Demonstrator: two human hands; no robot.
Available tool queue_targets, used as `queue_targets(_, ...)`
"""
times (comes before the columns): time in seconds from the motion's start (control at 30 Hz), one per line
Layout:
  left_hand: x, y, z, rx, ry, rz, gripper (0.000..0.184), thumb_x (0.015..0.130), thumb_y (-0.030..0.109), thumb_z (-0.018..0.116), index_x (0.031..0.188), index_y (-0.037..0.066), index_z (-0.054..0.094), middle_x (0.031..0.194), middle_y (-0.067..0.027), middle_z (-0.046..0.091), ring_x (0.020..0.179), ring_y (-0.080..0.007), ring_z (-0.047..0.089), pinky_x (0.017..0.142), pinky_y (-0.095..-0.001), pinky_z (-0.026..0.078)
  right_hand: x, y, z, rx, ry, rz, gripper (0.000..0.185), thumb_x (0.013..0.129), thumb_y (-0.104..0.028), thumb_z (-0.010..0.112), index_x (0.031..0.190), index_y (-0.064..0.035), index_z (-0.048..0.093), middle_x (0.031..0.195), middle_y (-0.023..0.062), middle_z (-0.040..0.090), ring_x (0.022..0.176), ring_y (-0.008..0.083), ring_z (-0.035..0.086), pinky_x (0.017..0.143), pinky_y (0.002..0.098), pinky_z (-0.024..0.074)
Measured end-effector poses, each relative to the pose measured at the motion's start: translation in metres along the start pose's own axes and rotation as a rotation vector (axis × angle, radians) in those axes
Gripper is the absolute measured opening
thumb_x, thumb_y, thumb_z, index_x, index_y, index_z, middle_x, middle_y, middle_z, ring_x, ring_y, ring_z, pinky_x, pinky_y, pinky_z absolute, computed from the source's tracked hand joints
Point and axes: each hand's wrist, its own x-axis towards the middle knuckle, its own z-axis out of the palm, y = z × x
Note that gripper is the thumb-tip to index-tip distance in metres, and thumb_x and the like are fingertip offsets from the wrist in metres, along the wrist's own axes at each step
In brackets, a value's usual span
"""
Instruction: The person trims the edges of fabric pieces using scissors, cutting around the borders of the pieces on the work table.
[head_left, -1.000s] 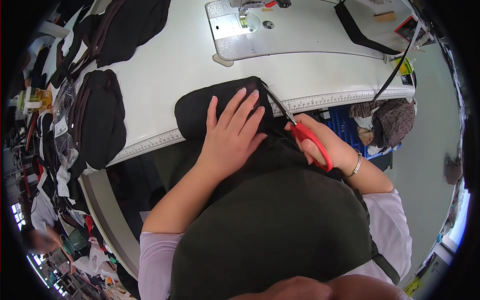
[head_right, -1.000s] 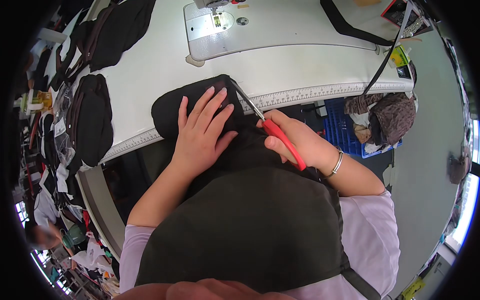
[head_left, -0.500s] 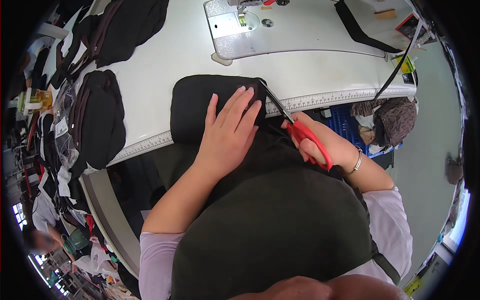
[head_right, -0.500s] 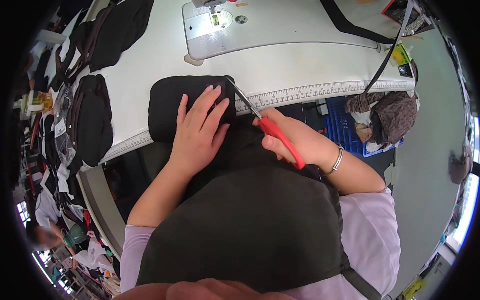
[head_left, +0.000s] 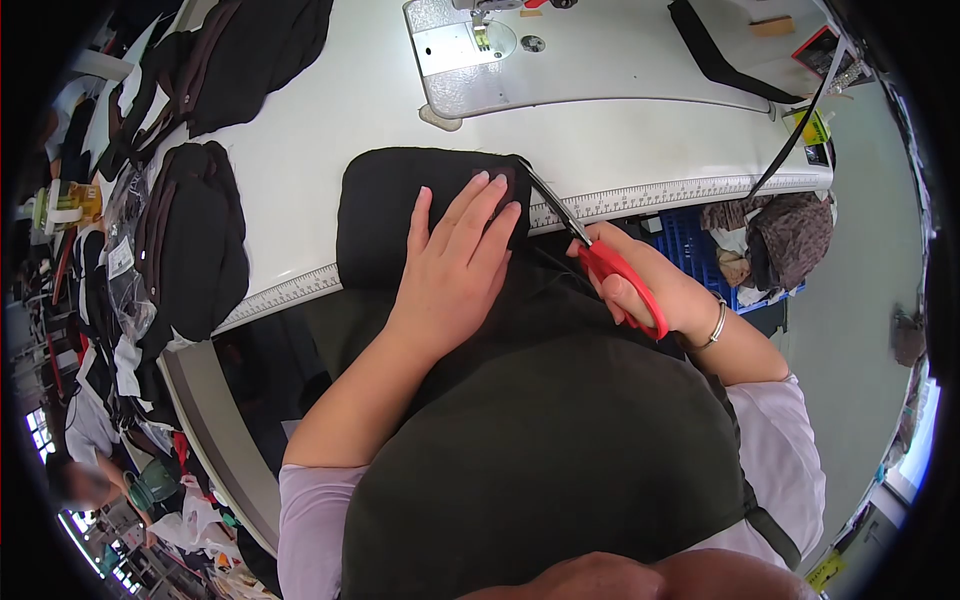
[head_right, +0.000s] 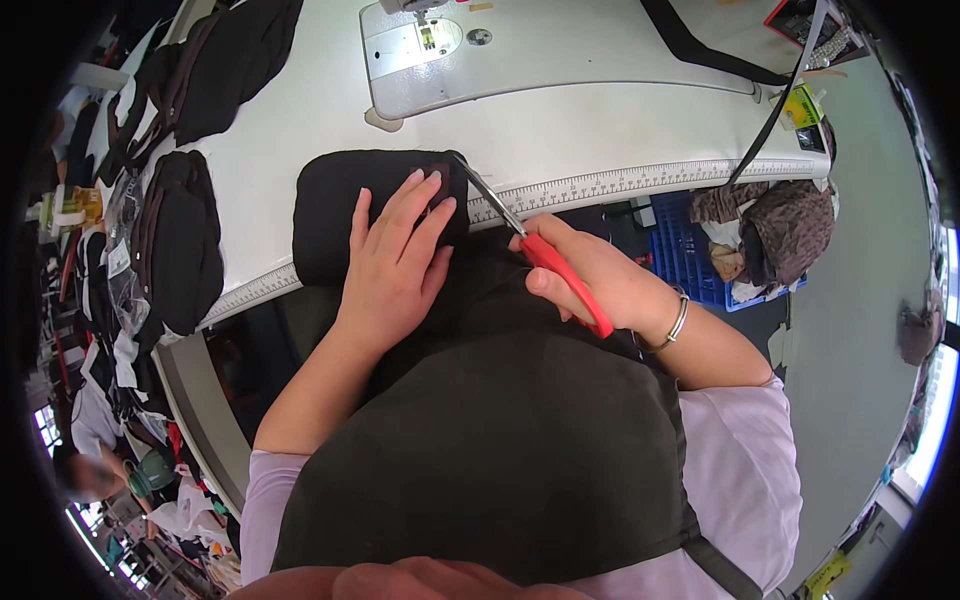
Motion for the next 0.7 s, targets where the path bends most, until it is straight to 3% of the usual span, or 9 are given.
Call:
queue_targets(0.33,0.001,0.000,-0.008,0.084,-0.010,0.003,0.047,0.081,0.002,0.066,0.127,0.007,0.062,0.146,-0.0057,0.054,0.140,-0.0237,0.047,0.117,-0.0572,0.028,-0.008,0.006,-0.005,0.001,-0.015,0.039,0.089,0.089,-0.076,0.055,0.129,0.0036,0.046,0.068,-0.0007,0.052,0.056,0.0071,0.052,0.056,0.0210,0.0411)
queue_targets(0.4,0.001,0.000,-0.010,0.093,-0.033,0.004,0.045,0.082,0.002,0.065,0.127,0.007,0.063,0.145,-0.0056,0.055,0.139,-0.0233,0.048,0.115,-0.0545,0.030,-0.008,0.012,-0.009,-0.048,-0.058,-0.022,0.081,0.092,-0.069,0.057,0.130,0.0009,0.047,0.082,0.0063,0.061,0.059,0.0148,0.061,0.060,0.0293,0.0505)
queue_targets(0.5,0.001,-0.002,-0.009,0.045,-0.023,0.012,0.044,0.083,0.001,0.064,0.127,0.007,0.063,0.144,-0.0059,0.056,0.138,-0.0231,0.049,0.114,-0.0517,0.033,-0.002,0.005,-0.007,-0.035,-0.072,0.007,0.078,0.092,-0.061,0.059,0.132,0.0047,0.045,0.072,0.0010,0.054,0.060,0.0092,0.054,0.058,0.0223,0.0429)
queue_targets(0.7,0.001,-0.004,-0.011,0.053,-0.038,0.033,0.045,0.084,0.001,0.063,0.129,0.008,0.063,0.145,-0.0060,0.055,0.138,-0.0233,0.049,0.112,-0.0505,0.036,0.003,0.001,-0.004,-0.033,-0.048,0.026,0.078,0.092,-0.057,0.059,0.134,0.0063,0.043,0.077,0.0029,0.054,0.060,0.0098,0.054,0.059,0.0225,0.0437)
